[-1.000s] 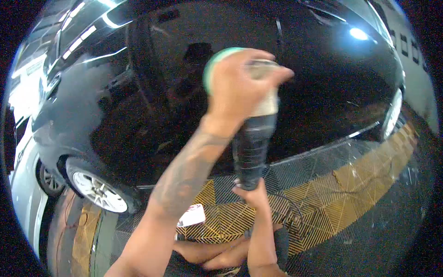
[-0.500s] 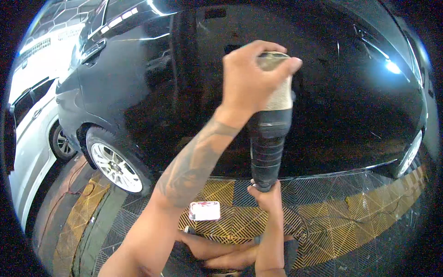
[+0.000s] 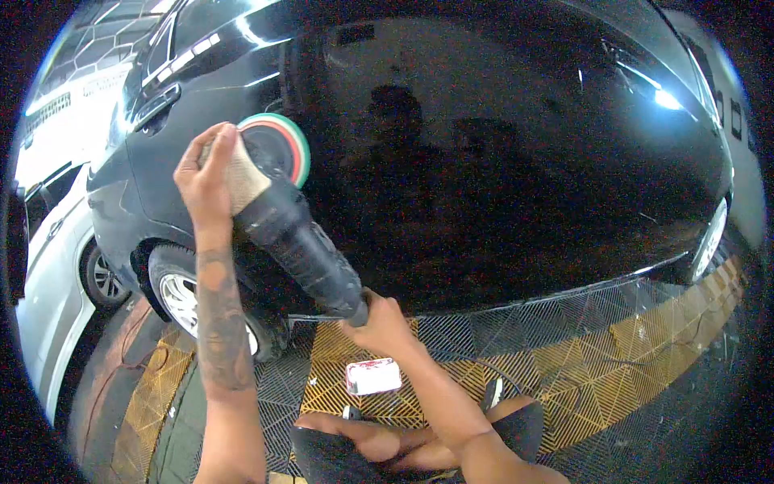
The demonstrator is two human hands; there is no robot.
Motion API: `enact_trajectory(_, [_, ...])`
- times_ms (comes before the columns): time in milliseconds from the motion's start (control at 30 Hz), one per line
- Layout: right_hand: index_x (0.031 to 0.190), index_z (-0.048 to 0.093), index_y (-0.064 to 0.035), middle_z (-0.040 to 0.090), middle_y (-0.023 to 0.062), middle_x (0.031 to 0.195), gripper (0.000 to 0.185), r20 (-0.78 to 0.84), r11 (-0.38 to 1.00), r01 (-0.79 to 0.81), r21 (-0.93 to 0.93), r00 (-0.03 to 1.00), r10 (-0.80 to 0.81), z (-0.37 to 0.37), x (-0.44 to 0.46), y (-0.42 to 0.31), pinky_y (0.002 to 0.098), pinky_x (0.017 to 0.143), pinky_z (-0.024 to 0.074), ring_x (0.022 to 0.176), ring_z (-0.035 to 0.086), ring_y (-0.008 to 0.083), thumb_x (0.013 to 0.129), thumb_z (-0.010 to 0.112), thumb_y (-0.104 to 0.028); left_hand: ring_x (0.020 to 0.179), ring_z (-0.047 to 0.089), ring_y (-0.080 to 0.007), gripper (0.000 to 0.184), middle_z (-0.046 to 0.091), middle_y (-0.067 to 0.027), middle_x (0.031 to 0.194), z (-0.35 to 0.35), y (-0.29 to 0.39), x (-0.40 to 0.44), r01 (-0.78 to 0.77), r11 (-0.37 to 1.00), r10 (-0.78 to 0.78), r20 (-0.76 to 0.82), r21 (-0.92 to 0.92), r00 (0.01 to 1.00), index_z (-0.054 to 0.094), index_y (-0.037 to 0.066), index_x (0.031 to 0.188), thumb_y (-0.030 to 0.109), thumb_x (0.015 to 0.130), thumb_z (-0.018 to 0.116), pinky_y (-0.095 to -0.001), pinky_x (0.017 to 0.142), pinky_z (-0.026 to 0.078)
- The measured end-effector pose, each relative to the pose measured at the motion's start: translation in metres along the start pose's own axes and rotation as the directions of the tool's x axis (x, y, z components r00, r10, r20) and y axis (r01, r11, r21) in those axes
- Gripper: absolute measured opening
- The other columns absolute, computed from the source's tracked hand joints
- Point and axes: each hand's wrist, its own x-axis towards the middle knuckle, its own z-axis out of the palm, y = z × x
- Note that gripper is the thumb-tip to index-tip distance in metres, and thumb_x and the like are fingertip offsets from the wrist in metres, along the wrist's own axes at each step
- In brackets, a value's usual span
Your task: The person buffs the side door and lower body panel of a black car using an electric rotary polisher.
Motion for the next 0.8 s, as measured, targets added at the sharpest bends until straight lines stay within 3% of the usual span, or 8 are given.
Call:
enact_trajectory(67, [0.145, 0.047, -0.0048, 0.069, 0.0319, 0.108, 0.082, -0.108, 0.978, 0.208, 0.011, 0.973, -0.205, 0.003, 0.003, -0.016, 0.0503, 0.093, 0.0538, 0.101, 0.067, 0.0510, 0.078, 0.079, -0.038, 0.080, 0.066, -0.0097, 0.032, 0.073, -0.0055, 0.090, -0.005, 0.007, 0.018, 0.052, 0.999, -0.052, -0.030, -0.005, 0.998, 0.075, -0.004, 0.101, 0.022, 0.085, 0.083, -0.0230, 0.077, 0.052])
enact_trajectory(100, [0.145, 0.047, -0.0048, 0.069, 0.0319, 0.108, 0.082, -0.116, 0.978, 0.211, 0.011, 0.971, -0.208, 0.000, 0.002, -0.021, 0.0503, 0.093, 0.0538, 0.101, 0.067, 0.0510, 0.078, 0.079, -0.038, 0.080, 0.066, -0.0097, 0.032, 0.073, -0.0055, 0.090, -0.005, 0.007, 0.025, 0.047, 0.999, -0.047, -0.025, -0.009, 0.999, 0.075, -0.004, 0.101, 0.022, 0.085, 0.083, -0.0230, 0.077, 0.052])
enact_trajectory(167, [0.161, 0.013, -0.0115, 0.067, 0.0335, 0.115, 0.101, -0.113, 0.949, 0.306, 0.081, 0.948, -0.296, -0.008, -0.002, -0.028, 0.0532, 0.095, 0.0520, 0.102, 0.065, 0.0547, 0.086, 0.073, -0.043, 0.079, 0.065, -0.0094, 0.032, 0.073, -0.0054, 0.090, 0.002, 0.012, 0.037, 0.043, 0.998, -0.043, 0.018, -0.044, 0.999, 0.075, -0.004, 0.102, 0.022, 0.085, 0.082, -0.0218, 0.076, 0.051])
enact_trajectory(267, [0.163, 0.002, -0.0140, 0.067, 0.0338, 0.115, 0.099, -0.108, 0.962, 0.270, 0.034, 0.958, -0.265, -0.021, -0.010, -0.025, 0.0534, 0.096, 0.0516, 0.103, 0.065, 0.0550, 0.093, 0.066, -0.043, 0.079, 0.066, -0.0095, 0.033, 0.073, -0.0055, 0.089, 0.031, 0.025, 0.035, 0.041, 0.997, -0.036, 0.075, -0.066, 0.997, 0.076, -0.004, 0.101, 0.024, 0.085, 0.083, -0.0218, 0.075, 0.051])
enact_trajectory(567, [0.163, 0.006, -0.0140, 0.066, 0.0295, 0.125, 0.093, -0.313, 0.975, 0.192, 0.109, 0.938, -0.150, -0.116, -0.058, 0.020, 0.0475, 0.099, 0.0502, 0.115, 0.064, 0.0484, 0.096, 0.063, -0.043, 0.078, 0.068, -0.0103, 0.040, 0.075, -0.0063, 0.088, 0.181, 0.073, -0.013, -0.129, 0.991, 0.128, 0.281, -0.014, 0.951, 0.078, -0.001, 0.100, 0.034, 0.083, 0.083, -0.0244, 0.075, 0.054])
enact_trajectory(667, [0.163, 0.007, -0.0095, 0.070, 0.0175, 0.103, 0.092, -0.380, 0.942, 0.189, 0.278, 0.922, -0.073, -0.140, -0.072, 0.049, 0.0364, 0.073, 0.0561, 0.079, 0.070, 0.0240, 0.098, 0.063, -0.043, 0.074, 0.071, -0.0133, 0.043, 0.076, -0.0094, 0.084, 0.242, 0.085, -0.032, -0.167, 0.981, 0.189, 0.303, -0.095, 0.934, 0.078, -0.001, 0.095, 0.038, 0.078, 0.085, -0.0275, 0.072, 0.057])
enact_trajectory(700, [0.163, 0.009, -0.0087, 0.064, 0.0079, 0.090, 0.090, -0.425, 0.887, 0.258, 0.384, 0.902, -0.079, -0.145, -0.076, 0.056, 0.0286, 0.060, 0.0511, 0.066, 0.057, 0.0117, 0.099, 0.063, -0.039, 0.073, 0.072, -0.0144, 0.043, 0.077, -0.0105, 0.083, 0.259, 0.098, -0.041, -0.163, 0.982, 0.185, 0.323, -0.095, 0.928, 0.078, 0.000, 0.093, 0.038, 0.076, 0.085, -0.0287, 0.072, 0.058])
enact_trajectory(800, [0.163, 0.012, -0.0087, 0.061, 0.0056, 0.087, 0.084, -0.496, 0.851, 0.246, 0.463, 0.868, 0.020, -0.166, -0.093, 0.072, 0.0276, 0.059, 0.0503, 0.065, 0.056, 0.0118, 0.101, 0.062, -0.033, 0.075, 0.075, -0.0198, 0.041, 0.077, -0.0134, 0.083, 0.314, 0.109, -0.064, -0.161, 0.980, 0.192, 0.336, -0.118, 0.922, 0.079, 0.002, 0.091, 0.038, 0.073, 0.087, -0.0337, 0.074, 0.059])
